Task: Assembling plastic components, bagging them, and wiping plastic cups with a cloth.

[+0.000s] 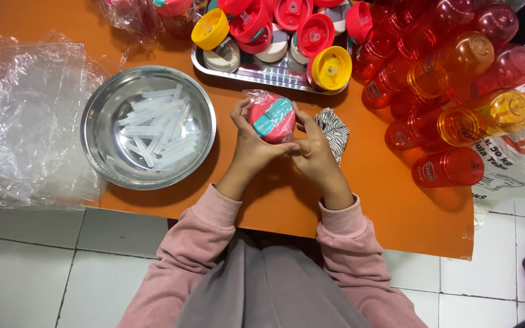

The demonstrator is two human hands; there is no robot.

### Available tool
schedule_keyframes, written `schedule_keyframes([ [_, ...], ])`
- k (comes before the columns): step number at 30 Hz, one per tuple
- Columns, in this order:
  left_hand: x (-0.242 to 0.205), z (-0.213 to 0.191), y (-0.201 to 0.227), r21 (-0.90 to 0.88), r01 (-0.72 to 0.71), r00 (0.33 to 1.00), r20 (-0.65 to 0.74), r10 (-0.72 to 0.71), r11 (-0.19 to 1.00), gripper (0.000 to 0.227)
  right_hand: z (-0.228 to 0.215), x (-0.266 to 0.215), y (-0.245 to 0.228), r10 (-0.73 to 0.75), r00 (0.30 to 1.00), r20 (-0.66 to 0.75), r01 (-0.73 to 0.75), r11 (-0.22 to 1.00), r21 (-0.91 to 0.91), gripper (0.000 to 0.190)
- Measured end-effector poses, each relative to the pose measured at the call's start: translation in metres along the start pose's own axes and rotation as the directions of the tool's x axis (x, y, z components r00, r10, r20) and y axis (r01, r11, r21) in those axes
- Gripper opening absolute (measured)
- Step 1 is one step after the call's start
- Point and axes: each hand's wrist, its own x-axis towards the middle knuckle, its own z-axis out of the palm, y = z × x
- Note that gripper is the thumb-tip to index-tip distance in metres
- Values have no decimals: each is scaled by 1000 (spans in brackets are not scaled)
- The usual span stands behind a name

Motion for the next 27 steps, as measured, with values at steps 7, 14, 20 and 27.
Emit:
schedule_keyframes([
  [7,6,-7,15,-30,96,995,29,-96,995,120,-6,0,2,7,999,49,-11,997,71,16],
  [14,8,-8,22,-36,102,995,23,-101,994,114,-21,3,4,23,1000,-20,-18,971,239,12],
  [20,16,-25,48,-80,35,999,-33,-37,996,113,-21,16,-13,7,986,-169,40,961,274,16],
  [27,23,-69,97,-130,-98,988,-135,80,987,110,-2,61,-74,-59,979,-197,104,969,226,12],
])
